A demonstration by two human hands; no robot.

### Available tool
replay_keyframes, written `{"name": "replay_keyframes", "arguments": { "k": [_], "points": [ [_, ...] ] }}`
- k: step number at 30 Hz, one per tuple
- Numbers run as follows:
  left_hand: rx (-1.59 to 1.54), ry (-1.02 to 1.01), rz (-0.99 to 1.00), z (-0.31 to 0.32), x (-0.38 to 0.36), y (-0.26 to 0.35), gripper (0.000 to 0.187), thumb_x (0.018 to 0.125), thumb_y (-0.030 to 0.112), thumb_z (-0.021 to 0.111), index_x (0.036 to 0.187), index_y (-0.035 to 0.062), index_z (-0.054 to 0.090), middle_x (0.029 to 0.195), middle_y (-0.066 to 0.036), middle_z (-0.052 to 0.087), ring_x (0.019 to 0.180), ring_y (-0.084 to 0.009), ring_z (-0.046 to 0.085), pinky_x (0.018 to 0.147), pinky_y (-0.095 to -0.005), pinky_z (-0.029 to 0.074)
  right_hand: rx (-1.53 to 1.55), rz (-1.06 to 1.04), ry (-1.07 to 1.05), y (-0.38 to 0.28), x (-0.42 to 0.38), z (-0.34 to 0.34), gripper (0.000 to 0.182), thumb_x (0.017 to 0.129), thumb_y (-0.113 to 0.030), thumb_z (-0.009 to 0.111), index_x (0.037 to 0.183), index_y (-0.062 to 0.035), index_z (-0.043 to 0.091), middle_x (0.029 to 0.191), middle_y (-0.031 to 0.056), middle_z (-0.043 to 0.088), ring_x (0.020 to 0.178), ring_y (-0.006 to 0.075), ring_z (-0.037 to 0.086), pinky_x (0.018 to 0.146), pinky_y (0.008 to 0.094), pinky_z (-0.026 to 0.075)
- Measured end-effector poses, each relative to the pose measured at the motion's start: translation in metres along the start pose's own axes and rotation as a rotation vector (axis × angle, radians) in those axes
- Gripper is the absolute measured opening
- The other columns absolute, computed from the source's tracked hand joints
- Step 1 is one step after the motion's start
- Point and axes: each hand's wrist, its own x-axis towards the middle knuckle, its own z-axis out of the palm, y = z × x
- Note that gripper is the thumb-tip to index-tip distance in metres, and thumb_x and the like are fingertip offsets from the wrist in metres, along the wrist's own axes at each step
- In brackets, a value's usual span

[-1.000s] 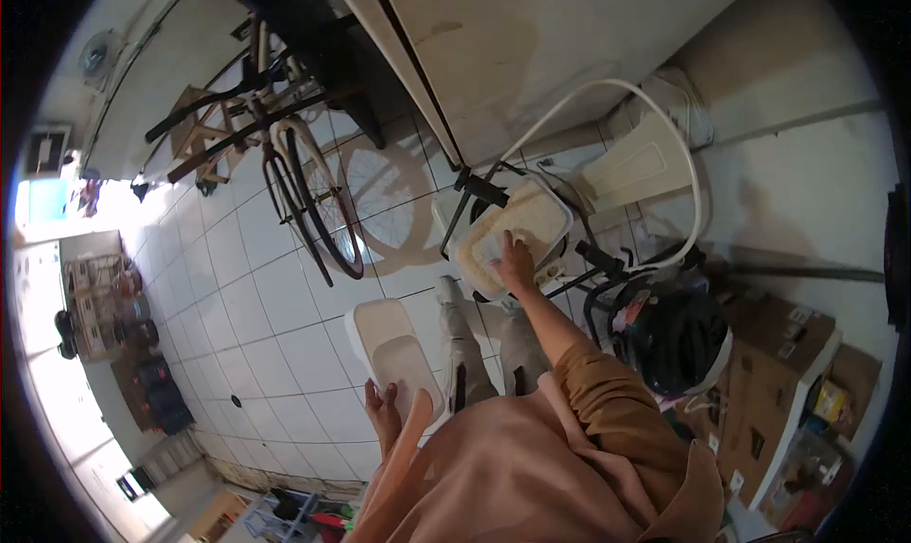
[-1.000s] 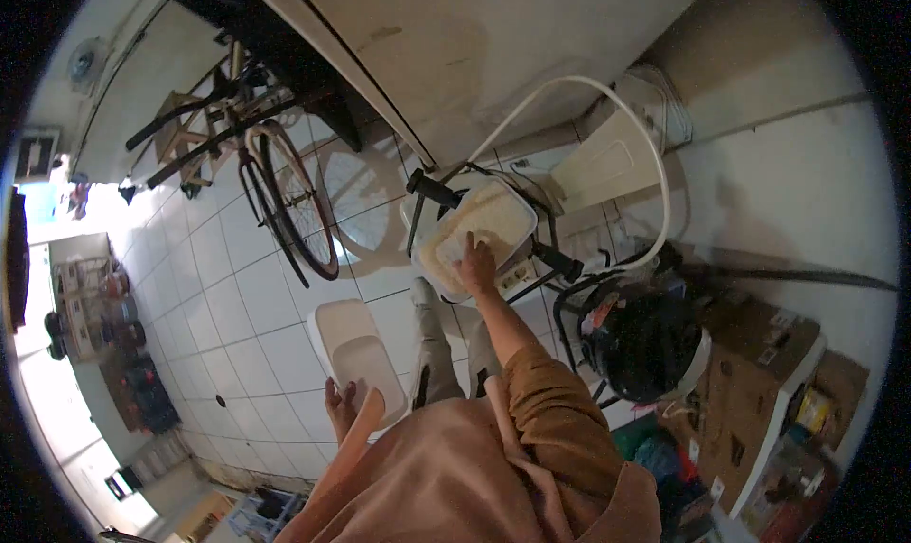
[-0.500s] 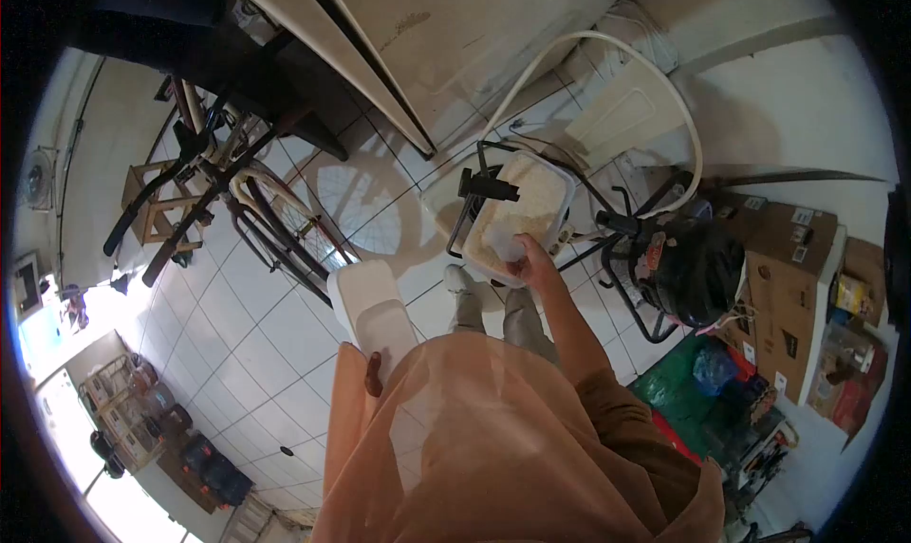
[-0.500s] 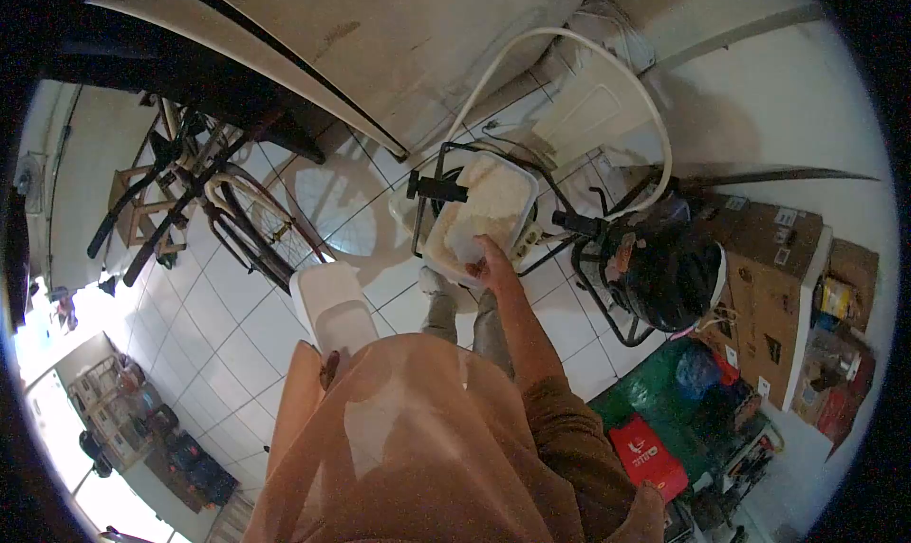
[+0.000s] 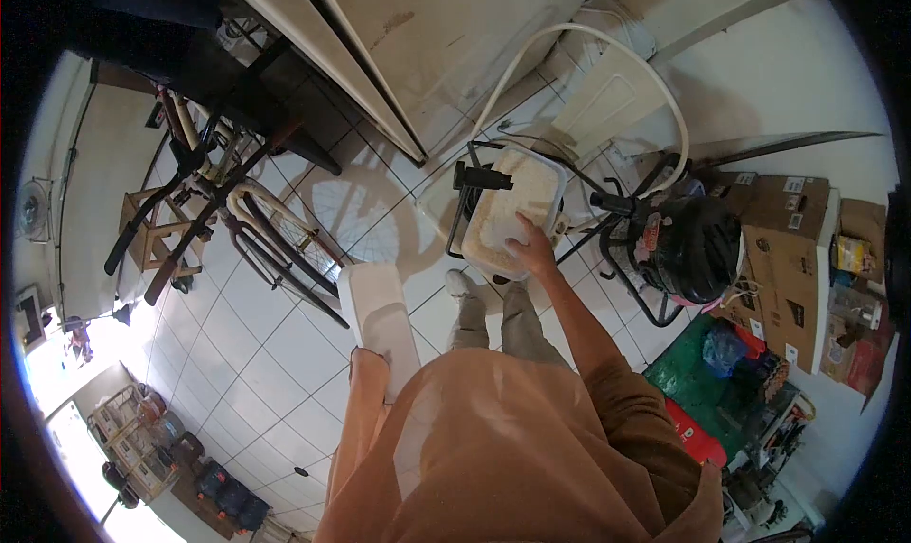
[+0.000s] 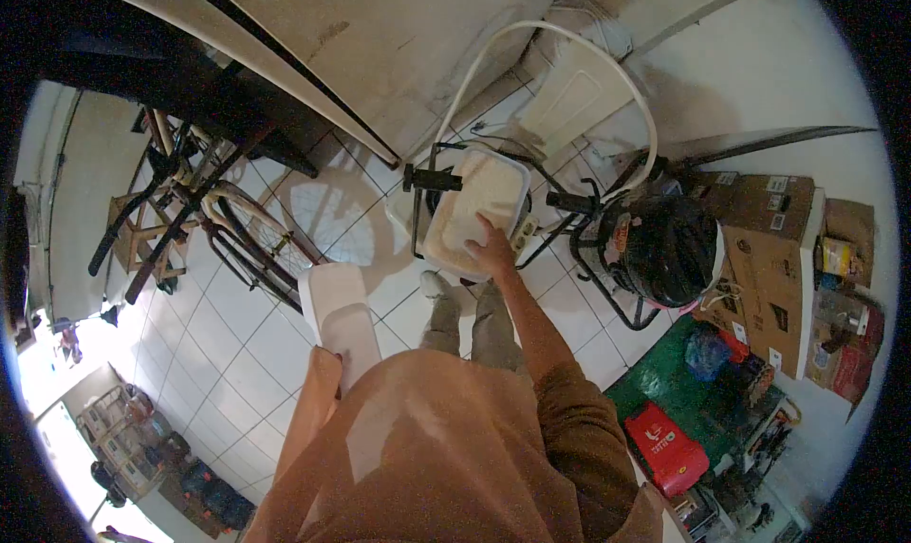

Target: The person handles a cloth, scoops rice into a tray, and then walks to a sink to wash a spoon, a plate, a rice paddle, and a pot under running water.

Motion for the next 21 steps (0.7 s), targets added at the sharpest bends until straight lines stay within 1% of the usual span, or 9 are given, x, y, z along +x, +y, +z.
{"name": "replay_keyframes", "arguments": {
  "k": [3,6,9,11,12,15,17,18,21],
  "points": [
    [-0.192,0.057,0.065,0.025,-0.030,0.021,0.031,0.088,0.023,0.042,0.114,0.0067,0.048,0.095,-0.008,0.058,0.083,-0.0179,0.057,0.070,-0.0320,0.048,-0.127,-0.198,0.049,0.004,0.004,-0.003,0.063,0.062,-0.017,0.066,0.121,-0.0086,0.044,0.107,0.0180,0.050,0.104,0.0312,0.046,0.090,0.0351,0.036],
    [-0.418,0.238,0.019,0.069,-0.058,0.054,0.030,0.088,0.020,0.042,0.114,0.0058,0.047,0.093,-0.009,0.057,0.083,-0.0165,0.056,0.066,-0.0314,0.049,-0.386,-0.144,-0.266,-0.028,0.000,-0.016,0.063,0.061,-0.013,0.067,0.119,-0.0056,0.044,0.107,0.0181,0.049,0.104,0.0328,0.044,0.089,0.0385,0.037],
    [-0.519,0.111,-0.143,0.066,-0.069,0.066,0.045,0.087,0.018,0.045,0.130,0.0153,0.032,0.103,-0.008,0.053,0.086,-0.0198,0.055,0.074,-0.0342,0.048,-0.226,-0.342,0.215,-0.045,-0.019,-0.016,0.058,0.062,-0.010,0.068,0.116,-0.0049,0.046,0.108,0.0170,0.049,0.103,0.0333,0.044,0.088,0.0394,0.038],
    [-0.251,0.200,-0.016,0.078,-0.076,0.067,0.042,0.087,0.017,0.045,0.127,0.0127,0.035,0.098,-0.007,0.055,0.082,-0.0178,0.056,0.070,-0.0319,0.049,-0.337,-0.265,0.081,-0.022,-0.032,-0.008,0.057,0.063,-0.010,0.068,0.116,-0.0054,0.046,0.108,0.0162,0.049,0.103,0.0331,0.044,0.088,0.0391,0.038],
    [-0.122,0.241,0.055,0.084,-0.075,0.069,0.041,0.087,0.016,0.046,0.126,0.0114,0.036,0.096,-0.007,0.055,0.080,-0.0167,0.056,0.069,-0.0307,0.049,-0.392,-0.232,0.018,-0.025,-0.035,-0.010,0.056,0.064,-0.010,0.068,0.116,-0.0057,0.046,0.109,0.0158,0.049,0.103,0.0329,0.044,0.088,0.0390,0.038],
    [0.199,0.106,0.069,0.085,-0.075,0.090,0.033,0.086,0.012,0.046,0.118,0.0057,0.042,0.088,-0.005,0.056,0.071,-0.0131,0.054,0.060,-0.0264,0.046,-0.296,-0.391,0.282,-0.031,-0.053,-0.021,0.051,0.067,-0.009,0.066,0.114,-0.0058,0.047,0.109,0.0158,0.048,0.104,0.0327,0.044,0.089,0.0395,0.038],
    [0.390,0.126,0.150,0.084,-0.076,0.089,0.028,0.085,0.010,0.046,0.112,0.0036,0.045,0.081,-0.004,0.056,0.065,-0.0114,0.052,0.055,-0.0247,0.043,-0.350,-0.341,0.149,-0.007,-0.065,-0.013,0.051,0.067,-0.008,0.066,0.114,-0.0054,0.046,0.110,0.0156,0.048,0.105,0.0332,0.044,0.089,0.0396,0.039],
    [0.477,0.133,0.204,0.086,-0.070,0.089,0.025,0.085,0.009,0.046,0.109,0.0025,0.047,0.078,-0.003,0.055,0.062,-0.0105,0.050,0.052,-0.0238,0.042,-0.380,-0.327,0.092,-0.010,-0.064,-0.018,0.051,0.067,-0.007,0.065,0.115,-0.0052,0.046,0.110,0.0155,0.048,0.105,0.0335,0.043,0.088,0.0396,0.039],
    [0.490,0.076,0.182,0.076,-0.060,0.081,0.024,0.084,0.009,0.047,0.108,0.0022,0.048,0.076,-0.003,0.055,0.061,-0.0096,0.049,0.050,-0.0230,0.040,-0.225,-0.444,0.296,-0.018,-0.072,-0.028,0.051,0.067,-0.006,0.065,0.114,-0.0047,0.046,0.110,0.0148,0.048,0.105,0.0334,0.044,0.088,0.0395,0.040]
  ]
}}
